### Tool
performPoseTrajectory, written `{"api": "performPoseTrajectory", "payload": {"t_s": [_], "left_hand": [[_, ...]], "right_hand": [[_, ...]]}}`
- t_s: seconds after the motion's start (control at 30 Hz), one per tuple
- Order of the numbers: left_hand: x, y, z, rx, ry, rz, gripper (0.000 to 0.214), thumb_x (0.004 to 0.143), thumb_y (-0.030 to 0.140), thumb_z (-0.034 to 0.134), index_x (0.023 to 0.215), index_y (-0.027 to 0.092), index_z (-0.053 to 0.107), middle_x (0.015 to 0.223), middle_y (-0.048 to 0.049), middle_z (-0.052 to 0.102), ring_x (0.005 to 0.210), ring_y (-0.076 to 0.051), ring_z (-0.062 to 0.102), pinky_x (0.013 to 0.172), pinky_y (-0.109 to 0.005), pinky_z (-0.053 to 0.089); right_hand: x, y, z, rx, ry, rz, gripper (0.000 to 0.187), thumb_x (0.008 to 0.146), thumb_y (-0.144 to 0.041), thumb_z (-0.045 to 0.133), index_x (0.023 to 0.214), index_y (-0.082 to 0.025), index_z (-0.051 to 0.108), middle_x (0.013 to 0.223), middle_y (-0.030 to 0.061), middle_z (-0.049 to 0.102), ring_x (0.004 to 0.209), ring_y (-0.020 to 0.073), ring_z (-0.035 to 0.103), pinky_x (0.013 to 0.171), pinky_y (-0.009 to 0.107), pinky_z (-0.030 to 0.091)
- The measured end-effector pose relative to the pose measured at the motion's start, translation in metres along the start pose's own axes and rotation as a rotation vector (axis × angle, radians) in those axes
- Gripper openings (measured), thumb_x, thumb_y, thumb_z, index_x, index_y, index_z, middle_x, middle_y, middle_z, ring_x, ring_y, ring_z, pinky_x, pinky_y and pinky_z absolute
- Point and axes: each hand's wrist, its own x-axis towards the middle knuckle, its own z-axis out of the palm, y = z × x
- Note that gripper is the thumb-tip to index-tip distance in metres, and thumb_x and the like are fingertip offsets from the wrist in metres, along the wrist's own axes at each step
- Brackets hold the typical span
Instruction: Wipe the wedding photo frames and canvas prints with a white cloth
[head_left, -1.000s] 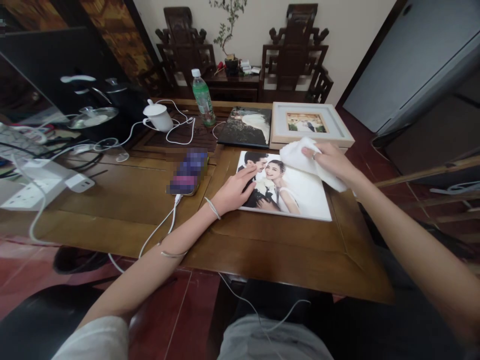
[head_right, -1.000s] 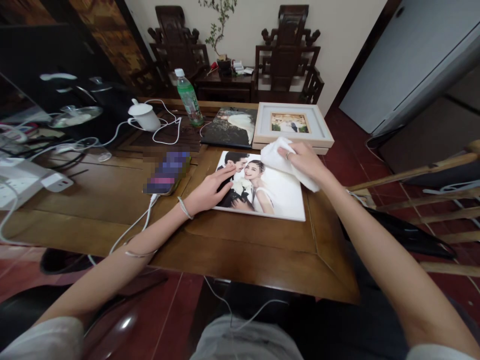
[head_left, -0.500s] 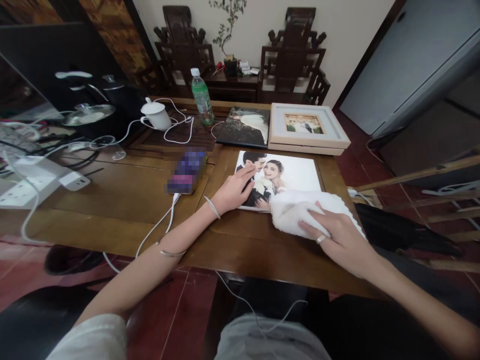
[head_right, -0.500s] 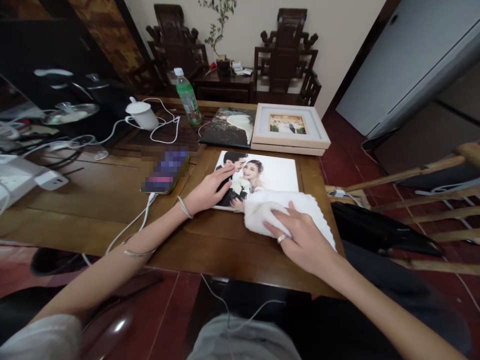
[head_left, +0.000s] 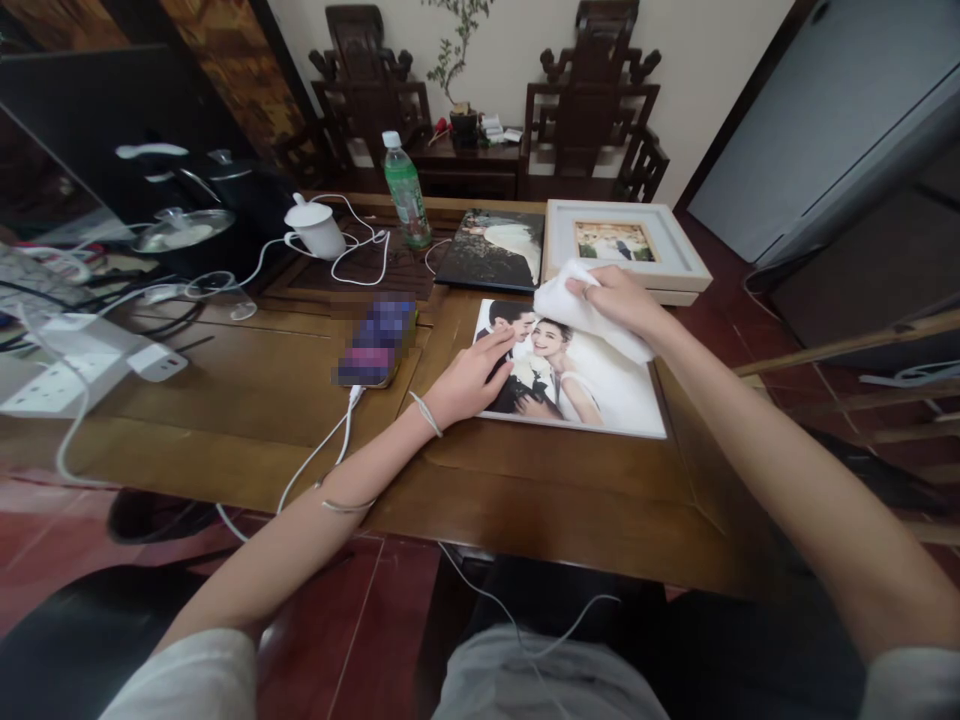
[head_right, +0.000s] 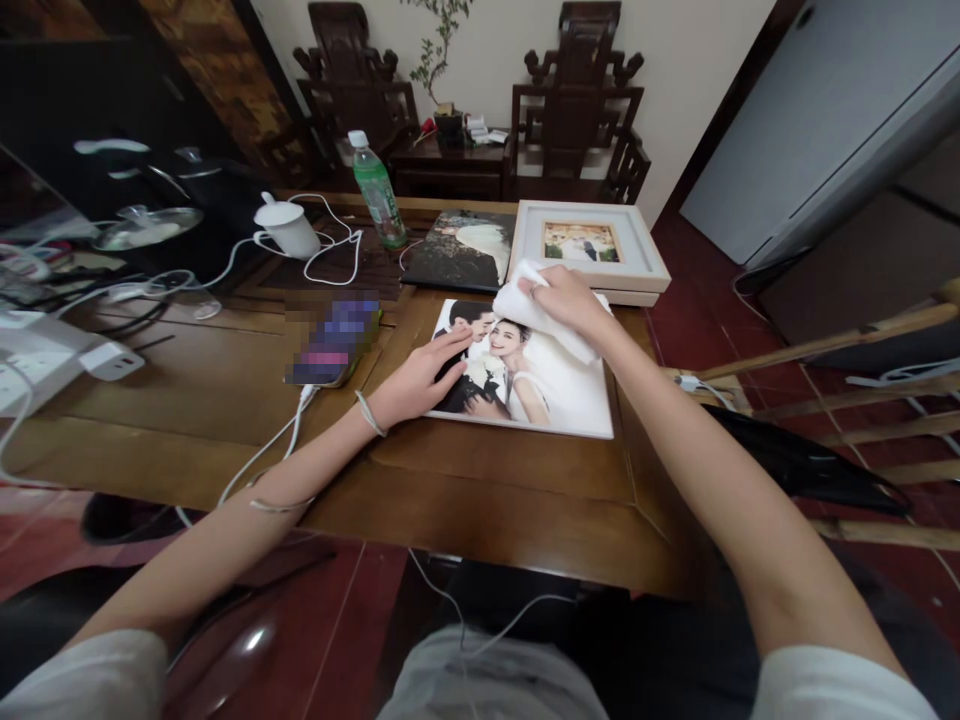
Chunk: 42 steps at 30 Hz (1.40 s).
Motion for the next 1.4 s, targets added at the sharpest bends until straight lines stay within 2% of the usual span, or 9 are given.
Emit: {"api": "performPoseTrajectory", "payload": {"t_s": [0.17, 0.37, 0.5, 0.6, 0.73, 0.9, 1.17, 1.27, 1.4], "left_hand": [[0.000, 0.000, 0.000, 0.011, 0.002, 0.009, 0.045, 0.100, 0.028, 0.041, 0.139, 0.009, 0.051, 0.150, -0.0182, 0.047, 0.143, -0.027, 0.041, 0.120, -0.048, 0.033], [0.000, -0.001, 0.002, 0.006, -0.002, -0.023, 0.044, 0.099, 0.027, 0.042, 0.140, 0.013, 0.050, 0.151, -0.0156, 0.047, 0.144, -0.026, 0.040, 0.119, -0.050, 0.035], [0.000, -0.002, 0.003, 0.015, 0.001, -0.008, 0.044, 0.099, 0.026, 0.042, 0.139, 0.013, 0.051, 0.150, -0.0158, 0.048, 0.143, -0.026, 0.041, 0.119, -0.049, 0.034], [0.000, -0.003, 0.003, 0.025, 0.006, -0.005, 0.043, 0.099, 0.027, 0.042, 0.138, 0.012, 0.052, 0.149, -0.0163, 0.049, 0.142, -0.027, 0.042, 0.119, -0.050, 0.034], [0.000, -0.003, 0.003, 0.026, 0.006, 0.007, 0.043, 0.099, 0.027, 0.042, 0.138, 0.011, 0.052, 0.149, -0.0162, 0.050, 0.142, -0.026, 0.043, 0.119, -0.048, 0.034], [0.000, -0.004, 0.002, 0.021, 0.003, 0.012, 0.044, 0.099, 0.027, 0.041, 0.138, 0.009, 0.052, 0.149, -0.0175, 0.050, 0.143, -0.026, 0.042, 0.120, -0.047, 0.034], [-0.001, -0.002, 0.001, -0.002, 0.013, 0.003, 0.044, 0.100, 0.029, 0.041, 0.138, 0.010, 0.052, 0.152, -0.0174, 0.046, 0.144, -0.027, 0.039, 0.121, -0.048, 0.031], [-0.001, -0.003, 0.001, -0.009, 0.029, -0.017, 0.047, 0.100, 0.029, 0.040, 0.142, 0.011, 0.047, 0.158, -0.0169, 0.036, 0.149, -0.027, 0.029, 0.123, -0.048, 0.026], [-0.001, -0.006, 0.003, -0.017, 0.020, -0.051, 0.048, 0.100, 0.025, 0.036, 0.145, 0.011, 0.043, 0.159, -0.0160, 0.035, 0.149, -0.025, 0.029, 0.124, -0.046, 0.024]], "right_hand": [[-0.009, -0.002, 0.004, -0.015, 0.003, -0.036, 0.024, 0.091, -0.035, 0.051, 0.075, -0.019, 0.061, 0.092, 0.0092, 0.070, 0.083, 0.0260, 0.060, 0.077, 0.036, 0.043], [-0.114, -0.019, 0.009, 0.011, -0.070, -0.211, 0.032, 0.096, -0.037, 0.043, 0.070, -0.023, 0.055, 0.072, 0.0027, 0.066, 0.069, 0.0218, 0.060, 0.080, 0.040, 0.046], [-0.178, -0.026, 0.017, -0.039, -0.109, -0.355, 0.020, 0.093, -0.023, 0.043, 0.089, -0.025, 0.063, 0.091, 0.0055, 0.072, 0.081, 0.0254, 0.066, 0.102, 0.054, 0.041], [-0.195, -0.028, 0.021, -0.122, -0.131, -0.410, 0.021, 0.091, -0.021, 0.044, 0.093, -0.025, 0.064, 0.098, 0.0096, 0.071, 0.088, 0.0285, 0.065, 0.105, 0.060, 0.038], [-0.176, -0.031, 0.016, -0.123, -0.161, -0.353, 0.025, 0.095, -0.028, 0.041, 0.096, -0.022, 0.065, 0.090, 0.0096, 0.070, 0.082, 0.0275, 0.063, 0.096, 0.053, 0.044], [-0.112, -0.032, 0.010, -0.021, -0.154, -0.265, 0.033, 0.097, -0.037, 0.040, 0.073, -0.023, 0.058, 0.073, 0.0039, 0.064, 0.067, 0.0204, 0.055, 0.073, 0.035, 0.042], [-0.005, -0.021, 0.018, -0.078, -0.016, -0.117, 0.030, 0.093, -0.032, 0.048, 0.064, -0.023, 0.049, 0.074, 0.0085, 0.063, 0.075, 0.0243, 0.055, 0.072, 0.034, 0.039], [0.000, -0.025, 0.020, -0.106, -0.008, -0.143, 0.029, 0.093, -0.031, 0.048, 0.066, -0.022, 0.050, 0.074, 0.0087, 0.063, 0.076, 0.0249, 0.055, 0.074, 0.034, 0.039], [-0.041, -0.034, 0.023, -0.107, -0.081, -0.251, 0.027, 0.095, -0.028, 0.044, 0.071, -0.021, 0.054, 0.073, 0.0066, 0.063, 0.070, 0.0228, 0.055, 0.074, 0.034, 0.039]]}}
